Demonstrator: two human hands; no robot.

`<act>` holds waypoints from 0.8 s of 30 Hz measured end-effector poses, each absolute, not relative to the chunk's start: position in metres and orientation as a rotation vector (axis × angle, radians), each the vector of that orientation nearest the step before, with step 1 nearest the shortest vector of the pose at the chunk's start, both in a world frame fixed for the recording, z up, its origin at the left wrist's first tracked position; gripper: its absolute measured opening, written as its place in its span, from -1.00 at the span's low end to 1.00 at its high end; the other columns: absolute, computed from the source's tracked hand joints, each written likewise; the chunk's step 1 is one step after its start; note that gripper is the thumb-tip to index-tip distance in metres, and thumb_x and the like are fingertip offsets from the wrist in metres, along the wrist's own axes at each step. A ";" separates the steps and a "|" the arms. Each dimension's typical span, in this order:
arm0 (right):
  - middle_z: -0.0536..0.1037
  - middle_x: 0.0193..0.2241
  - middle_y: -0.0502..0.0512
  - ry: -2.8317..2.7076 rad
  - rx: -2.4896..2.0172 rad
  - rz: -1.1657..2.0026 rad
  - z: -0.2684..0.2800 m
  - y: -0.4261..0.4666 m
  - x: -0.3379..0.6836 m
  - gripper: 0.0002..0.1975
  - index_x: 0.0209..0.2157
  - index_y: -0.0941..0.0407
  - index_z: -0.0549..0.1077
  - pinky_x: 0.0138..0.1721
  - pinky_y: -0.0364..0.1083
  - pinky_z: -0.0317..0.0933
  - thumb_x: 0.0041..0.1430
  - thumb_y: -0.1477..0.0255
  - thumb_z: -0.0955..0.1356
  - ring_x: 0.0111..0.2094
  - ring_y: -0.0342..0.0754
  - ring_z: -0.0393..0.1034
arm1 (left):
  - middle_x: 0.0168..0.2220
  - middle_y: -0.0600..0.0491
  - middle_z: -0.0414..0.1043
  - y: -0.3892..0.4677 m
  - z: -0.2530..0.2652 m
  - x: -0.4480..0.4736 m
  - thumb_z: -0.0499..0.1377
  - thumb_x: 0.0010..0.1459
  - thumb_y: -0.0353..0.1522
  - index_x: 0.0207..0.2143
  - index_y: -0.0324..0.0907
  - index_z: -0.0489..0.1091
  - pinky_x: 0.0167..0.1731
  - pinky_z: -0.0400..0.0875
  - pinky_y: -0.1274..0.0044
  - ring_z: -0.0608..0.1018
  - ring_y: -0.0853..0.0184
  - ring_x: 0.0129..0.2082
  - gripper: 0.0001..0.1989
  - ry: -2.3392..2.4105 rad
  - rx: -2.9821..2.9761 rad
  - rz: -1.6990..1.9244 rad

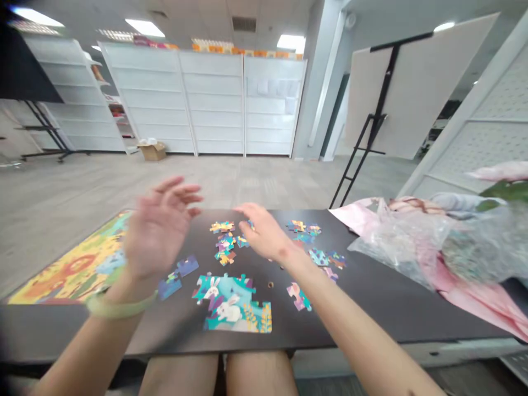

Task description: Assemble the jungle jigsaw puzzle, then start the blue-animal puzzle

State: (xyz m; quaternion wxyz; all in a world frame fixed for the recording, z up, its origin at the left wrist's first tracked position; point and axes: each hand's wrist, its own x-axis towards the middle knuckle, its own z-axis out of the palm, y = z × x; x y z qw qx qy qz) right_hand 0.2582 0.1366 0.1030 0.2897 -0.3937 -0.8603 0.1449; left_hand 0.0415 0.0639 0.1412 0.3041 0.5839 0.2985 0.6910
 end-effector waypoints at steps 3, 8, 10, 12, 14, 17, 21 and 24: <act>0.21 0.32 0.32 -2.450 -1.340 0.386 0.077 0.168 0.246 -0.49 0.18 0.13 0.37 0.21 0.37 0.06 0.19 0.60 0.30 0.33 0.30 0.03 | -0.02 -0.10 0.48 0.121 0.099 0.054 0.05 0.33 -0.20 0.06 -0.15 0.35 0.00 0.41 0.27 0.52 0.15 -0.02 -0.66 1.049 1.818 1.451; 0.50 0.09 0.19 -2.502 -1.283 0.426 0.039 0.175 0.269 -0.75 -0.12 0.06 0.53 0.13 0.20 0.21 0.13 0.50 0.37 0.15 0.19 0.31 | 0.06 -0.08 0.43 0.152 0.036 0.042 0.07 0.29 -0.42 0.05 -0.11 0.38 0.11 0.31 0.25 0.43 0.13 0.10 -0.70 1.297 2.384 0.986; 0.57 -0.10 0.14 -2.437 -1.263 0.430 0.039 0.173 0.278 -0.72 -0.08 0.06 0.49 0.03 0.07 0.30 0.14 0.47 0.37 -0.03 0.08 0.43 | 0.03 -0.05 0.44 0.148 0.027 0.041 0.08 0.26 -0.46 0.02 -0.09 0.40 0.11 0.31 0.26 0.42 0.13 0.11 -0.70 1.329 2.450 0.870; 0.54 -0.06 0.16 -2.353 -1.275 0.384 0.042 0.174 0.278 -0.60 0.07 0.07 0.41 0.04 0.06 0.29 0.18 0.47 0.34 -0.02 0.07 0.40 | 0.02 -0.03 0.45 0.144 0.026 0.046 0.09 0.24 -0.47 0.01 -0.07 0.40 0.09 0.32 0.25 0.42 0.12 0.10 -0.69 1.343 2.467 0.790; 0.44 0.12 0.23 -2.328 -1.292 0.344 0.043 0.176 0.274 -0.52 0.18 0.08 0.34 0.15 0.11 0.21 0.22 0.44 0.33 0.14 0.12 0.29 | 0.02 -0.01 0.45 0.141 0.026 0.051 0.11 0.24 -0.46 0.02 -0.05 0.40 0.08 0.32 0.24 0.41 0.10 0.09 -0.68 1.346 2.469 0.741; 0.39 0.20 0.23 -2.386 -1.326 0.390 0.039 0.179 0.269 -0.62 0.11 0.06 0.43 0.19 0.19 0.15 0.27 0.38 0.32 0.23 0.18 0.21 | 0.04 -0.01 0.45 0.141 0.025 0.055 0.11 0.24 -0.44 0.02 -0.03 0.41 0.06 0.32 0.23 0.40 0.09 0.09 -0.69 1.363 2.464 0.716; 0.55 -0.01 0.12 -2.379 -1.235 0.475 0.032 0.175 0.269 -0.74 -0.07 0.04 0.50 0.12 0.07 0.24 0.21 0.50 0.34 0.08 0.07 0.36 | 0.05 0.00 0.45 0.142 0.023 0.048 0.10 0.23 -0.45 0.02 -0.03 0.41 0.03 0.32 0.25 0.41 0.11 0.10 -0.67 1.418 2.429 0.735; 0.52 0.01 0.13 -2.317 -1.230 0.466 0.025 0.175 0.265 -0.63 0.01 0.05 0.46 0.13 0.05 0.23 0.16 0.55 0.37 0.08 0.06 0.36 | 0.04 0.00 0.46 0.141 0.025 0.043 0.09 0.22 -0.46 0.02 -0.03 0.41 0.02 0.32 0.27 0.42 0.12 0.10 -0.66 1.427 2.399 0.734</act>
